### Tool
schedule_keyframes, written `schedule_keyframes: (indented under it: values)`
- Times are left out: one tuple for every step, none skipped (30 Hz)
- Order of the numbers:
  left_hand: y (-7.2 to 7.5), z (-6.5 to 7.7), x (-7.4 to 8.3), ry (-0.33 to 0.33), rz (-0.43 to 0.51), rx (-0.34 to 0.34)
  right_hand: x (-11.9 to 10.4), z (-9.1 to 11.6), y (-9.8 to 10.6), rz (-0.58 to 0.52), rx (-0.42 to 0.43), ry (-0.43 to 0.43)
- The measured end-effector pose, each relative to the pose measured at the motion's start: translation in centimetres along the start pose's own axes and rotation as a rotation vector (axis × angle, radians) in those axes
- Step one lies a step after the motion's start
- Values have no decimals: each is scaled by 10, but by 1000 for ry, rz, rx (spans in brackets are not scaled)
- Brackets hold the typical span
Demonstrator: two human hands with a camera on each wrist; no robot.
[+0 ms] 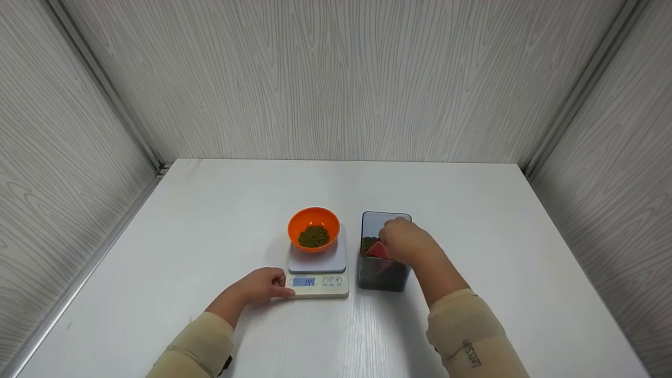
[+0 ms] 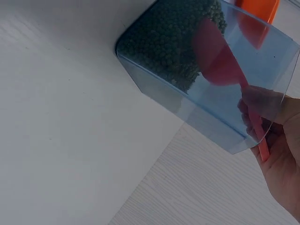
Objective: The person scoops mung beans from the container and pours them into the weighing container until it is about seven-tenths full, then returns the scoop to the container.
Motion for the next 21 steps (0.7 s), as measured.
schedule_keyframes:
  values:
    - [0,0,0,-4,1,1,1,-1,-1,-25,-9,-9]
    - [0,0,0,-7,0,1,2,-1,-3,-45,-17,-15]
    - [0,0,0,-8,0,2,3,-2,-4,-64,-27,-21]
    - [0,0,0,-9,0,2,3,-3,-5,-82,-39,-29]
    - [0,0,0,-11,1,4,4,-4,-7,-98,-51,-37]
    - [0,0,0,-15,1,6,4,-4,-8,-113,-62,-45]
    - [1,0,0,-12,7,5,5,-5,-9,-124,-72,-52]
    - [1,0,0,-10,10,5,5,-5,-10,-126,-77,-54]
    - [0,0,0,-7,14,5,6,-5,-11,-131,-82,-55]
    - [0,0,0,-6,16,6,6,-5,-12,-134,-85,-59]
    - [0,0,-1,-6,17,6,7,-5,-12,-132,-83,-59]
    - [-1,0,-1,-5,17,5,7,-5,-12,-128,-80,-56]
    - [-1,0,-1,0,20,3,8,-4,-12,-125,-76,-52]
    - [-2,-1,-1,1,19,2,8,-4,-12,-121,-71,-47]
    - [-2,-1,-1,4,20,-1,9,-3,-12,-120,-67,-40]
    - [-2,-1,-1,5,21,-2,9,-3,-12,-117,-62,-32]
    - [-2,-1,-1,7,22,-3,9,-2,-11,-115,-57,-23]
    - [-2,0,-1,8,24,-4,9,-2,-10,-118,-55,-19]
    - [-2,0,-1,8,24,-4,9,-2,-10,-115,-50,-8]
    - [-2,0,-1,7,22,-4,9,-1,-9,-113,-45,-1]
    - [-1,0,-1,7,21,-4,9,-1,-7,-113,-43,5]
Point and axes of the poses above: each hand's wrist, its own z-axis away from the middle knuckle, its own y-axis out of the back of the hand, x = y × z, the point moved 4 cm from there along -z, towards the middle knuckle, and after that the axes turned 10 degrees about -y, right-handed, at the moved point
